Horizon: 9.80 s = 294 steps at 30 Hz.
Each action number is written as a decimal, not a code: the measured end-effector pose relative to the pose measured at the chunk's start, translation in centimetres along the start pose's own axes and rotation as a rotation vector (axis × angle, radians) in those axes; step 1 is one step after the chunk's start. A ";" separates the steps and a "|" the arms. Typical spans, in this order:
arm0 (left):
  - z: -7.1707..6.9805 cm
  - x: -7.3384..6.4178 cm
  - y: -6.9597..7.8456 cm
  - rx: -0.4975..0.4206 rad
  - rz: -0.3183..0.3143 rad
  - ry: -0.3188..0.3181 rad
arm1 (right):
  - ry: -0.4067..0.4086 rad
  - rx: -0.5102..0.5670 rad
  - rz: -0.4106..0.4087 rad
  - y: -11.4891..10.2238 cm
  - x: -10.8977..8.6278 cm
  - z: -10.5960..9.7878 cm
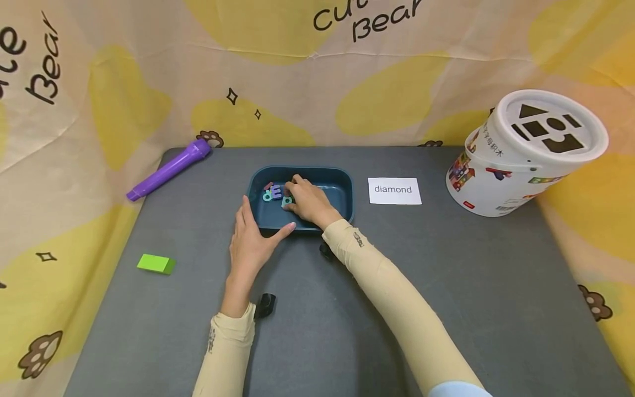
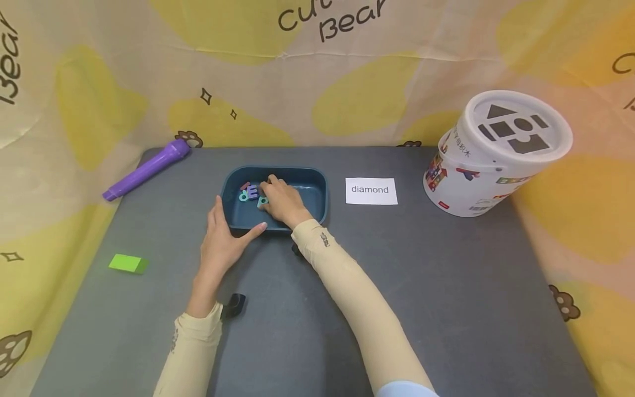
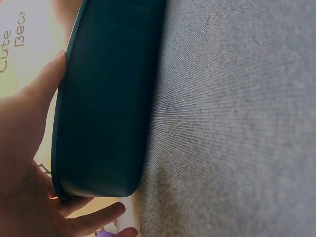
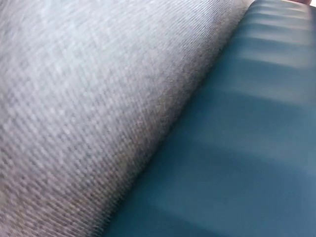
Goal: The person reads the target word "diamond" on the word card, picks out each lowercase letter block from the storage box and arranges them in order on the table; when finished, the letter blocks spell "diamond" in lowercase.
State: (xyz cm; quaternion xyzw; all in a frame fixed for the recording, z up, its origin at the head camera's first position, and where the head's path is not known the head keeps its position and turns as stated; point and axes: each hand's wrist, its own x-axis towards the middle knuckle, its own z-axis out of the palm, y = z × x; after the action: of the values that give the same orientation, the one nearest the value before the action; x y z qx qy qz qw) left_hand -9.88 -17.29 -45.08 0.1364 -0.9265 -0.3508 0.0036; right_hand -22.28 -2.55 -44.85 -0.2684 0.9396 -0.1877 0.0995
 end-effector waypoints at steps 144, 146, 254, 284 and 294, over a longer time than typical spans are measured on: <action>0.4 0.1 -0.2 0.006 -0.019 0.005 | -0.048 0.093 -0.057 -0.7 0.3 0.1; 0.4 0.0 -0.2 0.002 -0.021 0.002 | -0.029 0.066 -0.060 -0.6 0.1 0.1; 0.6 0.1 -0.2 -0.018 -0.044 0.002 | 0.297 0.290 0.086 14.0 -13.7 -4.6; 0.7 0.1 0.0 0.000 -0.061 -0.013 | 0.012 0.147 -0.108 3.1 -4.9 -2.0; 1.0 0.0 0.4 -0.010 -0.041 -0.021 | -0.005 0.136 -0.093 3.1 -3.8 -0.9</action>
State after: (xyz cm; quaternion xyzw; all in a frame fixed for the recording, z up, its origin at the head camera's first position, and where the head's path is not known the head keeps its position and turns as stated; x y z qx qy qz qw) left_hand -10.06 -16.37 -45.61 0.1515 -0.9217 -0.3569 -0.0129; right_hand -20.85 2.20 -44.99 -0.3050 0.9108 -0.2551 0.1108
